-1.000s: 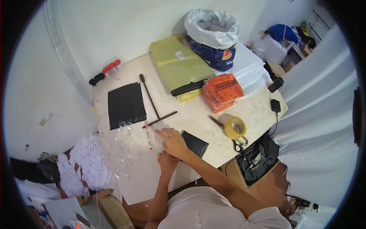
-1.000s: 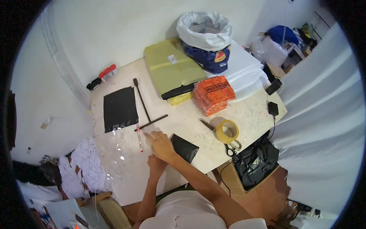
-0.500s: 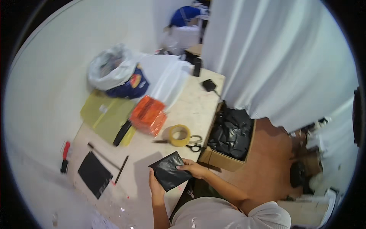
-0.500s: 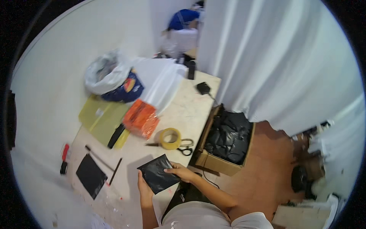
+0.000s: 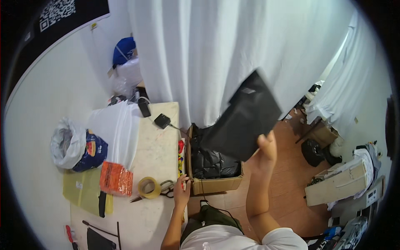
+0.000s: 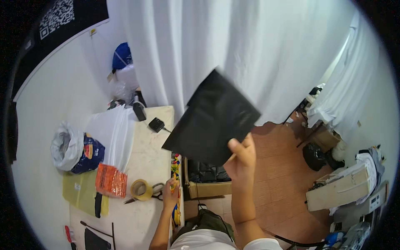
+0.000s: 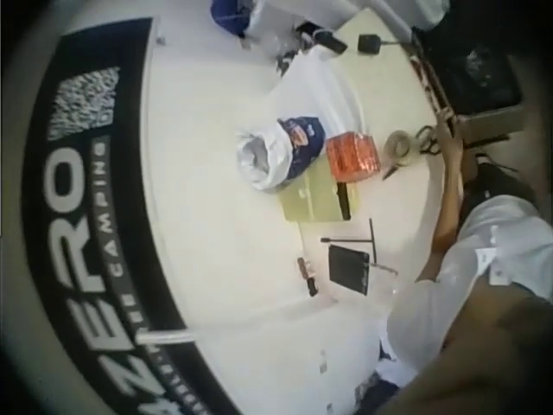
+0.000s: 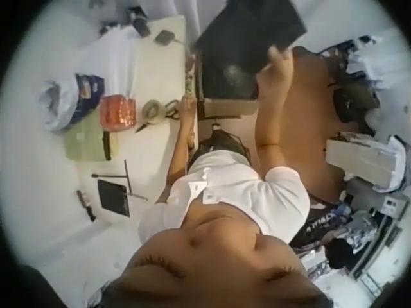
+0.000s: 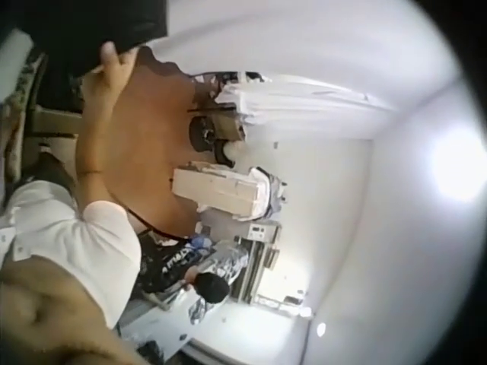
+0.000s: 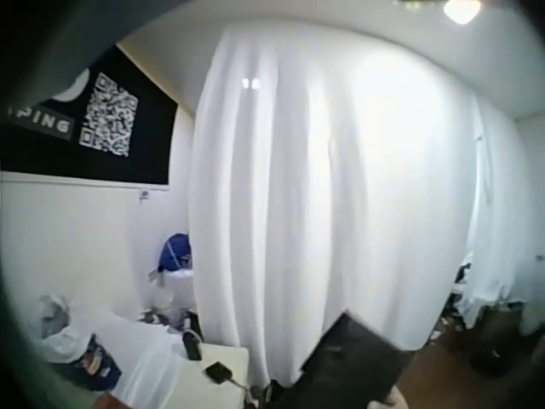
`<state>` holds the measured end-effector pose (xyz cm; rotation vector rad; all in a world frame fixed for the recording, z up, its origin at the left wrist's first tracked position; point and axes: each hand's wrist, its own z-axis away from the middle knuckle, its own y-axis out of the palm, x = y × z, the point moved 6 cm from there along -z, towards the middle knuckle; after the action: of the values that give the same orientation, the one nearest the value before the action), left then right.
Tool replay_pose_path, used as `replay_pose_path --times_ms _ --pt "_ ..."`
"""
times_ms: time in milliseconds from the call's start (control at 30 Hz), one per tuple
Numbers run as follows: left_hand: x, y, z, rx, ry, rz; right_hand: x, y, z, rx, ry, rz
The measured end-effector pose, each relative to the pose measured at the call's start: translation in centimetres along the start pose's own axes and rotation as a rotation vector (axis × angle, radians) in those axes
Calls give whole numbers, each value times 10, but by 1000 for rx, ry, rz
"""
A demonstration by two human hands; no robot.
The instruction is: The person is seen placing items into small black bags, folding them, and then sealing them using tape and scissors.
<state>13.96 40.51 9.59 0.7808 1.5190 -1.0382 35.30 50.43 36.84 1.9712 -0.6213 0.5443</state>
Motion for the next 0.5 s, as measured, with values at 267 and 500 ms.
replay_pose_path --times_ms 267,500 --pt "59 -7 17 -11 304 -691 45 -50 -16 -41 -200 -165" --pt "47 -39 29 6 375 -723 -127 -210 -19 -252 235 -151"
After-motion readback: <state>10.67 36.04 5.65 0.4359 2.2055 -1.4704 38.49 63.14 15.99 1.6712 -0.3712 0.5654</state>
